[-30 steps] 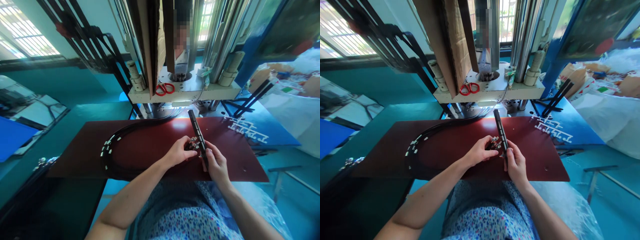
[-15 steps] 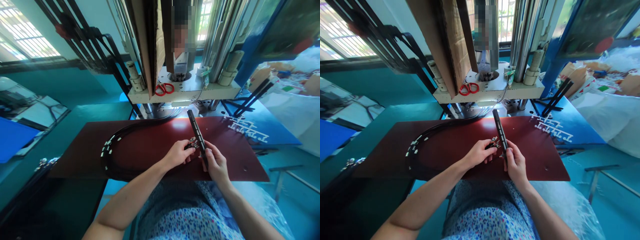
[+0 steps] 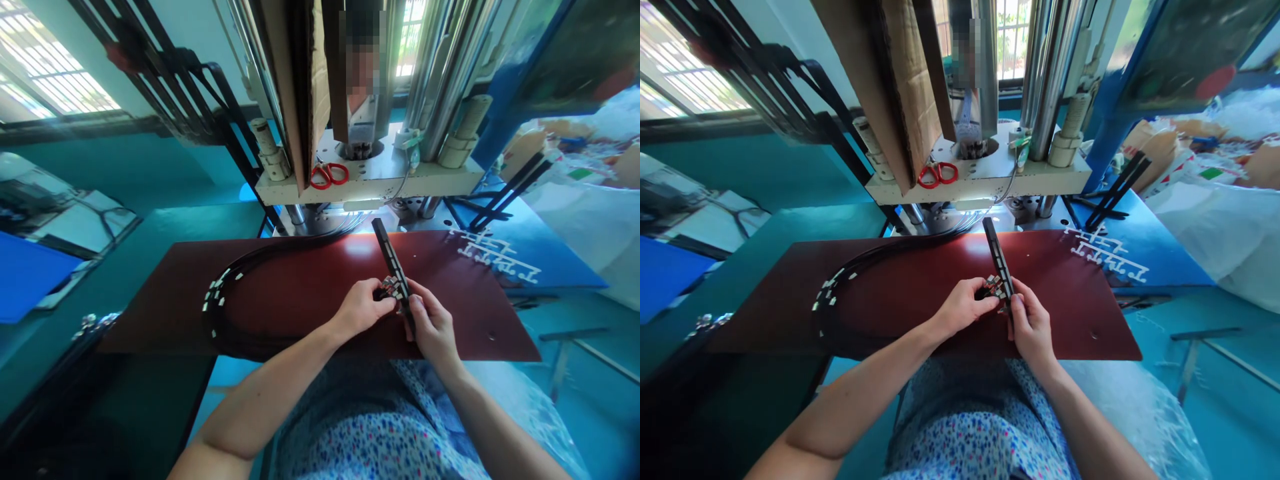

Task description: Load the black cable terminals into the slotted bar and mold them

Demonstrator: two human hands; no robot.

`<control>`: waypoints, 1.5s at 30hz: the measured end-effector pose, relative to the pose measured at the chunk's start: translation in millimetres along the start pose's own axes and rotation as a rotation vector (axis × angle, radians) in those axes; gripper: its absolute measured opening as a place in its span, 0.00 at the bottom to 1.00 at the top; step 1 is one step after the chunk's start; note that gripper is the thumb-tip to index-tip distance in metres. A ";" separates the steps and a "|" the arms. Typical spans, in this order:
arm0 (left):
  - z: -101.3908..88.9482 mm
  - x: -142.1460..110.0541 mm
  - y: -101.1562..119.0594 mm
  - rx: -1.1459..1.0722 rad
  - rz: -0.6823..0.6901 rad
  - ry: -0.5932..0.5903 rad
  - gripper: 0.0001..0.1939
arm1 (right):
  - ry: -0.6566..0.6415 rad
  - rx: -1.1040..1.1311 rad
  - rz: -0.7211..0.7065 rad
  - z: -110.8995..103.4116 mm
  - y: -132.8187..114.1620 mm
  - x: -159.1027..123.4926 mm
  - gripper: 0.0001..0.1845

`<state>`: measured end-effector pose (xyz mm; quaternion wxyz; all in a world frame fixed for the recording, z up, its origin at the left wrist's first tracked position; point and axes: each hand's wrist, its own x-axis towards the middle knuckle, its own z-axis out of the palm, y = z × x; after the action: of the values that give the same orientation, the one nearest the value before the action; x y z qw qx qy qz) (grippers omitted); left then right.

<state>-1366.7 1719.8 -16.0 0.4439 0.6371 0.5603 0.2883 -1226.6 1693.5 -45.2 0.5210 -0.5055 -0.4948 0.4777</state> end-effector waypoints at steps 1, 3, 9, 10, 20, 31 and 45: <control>0.4 -0.8 1.0 0.031 0.001 0.005 0.10 | 0.004 0.000 -0.001 0.0 0.4 0.1 0.23; 0.9 -2.4 3.3 0.081 0.003 0.018 0.10 | 0.015 0.003 -0.008 0.0 1.3 0.3 0.23; 1.2 -4.9 6.6 0.125 0.025 0.057 0.09 | 0.019 -0.013 -0.009 -0.6 1.6 0.0 0.23; 1.3 -5.0 6.7 0.132 0.033 0.060 0.09 | 0.015 -0.011 -0.013 -0.6 1.8 0.0 0.23; 0.5 -4.0 4.2 0.119 0.092 0.100 0.08 | -0.040 -0.165 -0.068 0.6 6.8 2.4 0.23; -37.6 13.4 -1.9 -0.737 -0.176 -0.196 0.11 | 0.015 -0.022 -0.010 0.8 0.4 0.9 0.26; -39.0 15.6 -2.4 -0.856 -0.343 -0.370 0.07 | 0.005 -0.023 -0.012 -1.5 1.6 0.7 0.25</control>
<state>-1398.4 1744.4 -3.0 0.7986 0.3369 0.4002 0.2975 -1225.1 1694.2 -46.8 0.5193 -0.5097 -0.5018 0.4677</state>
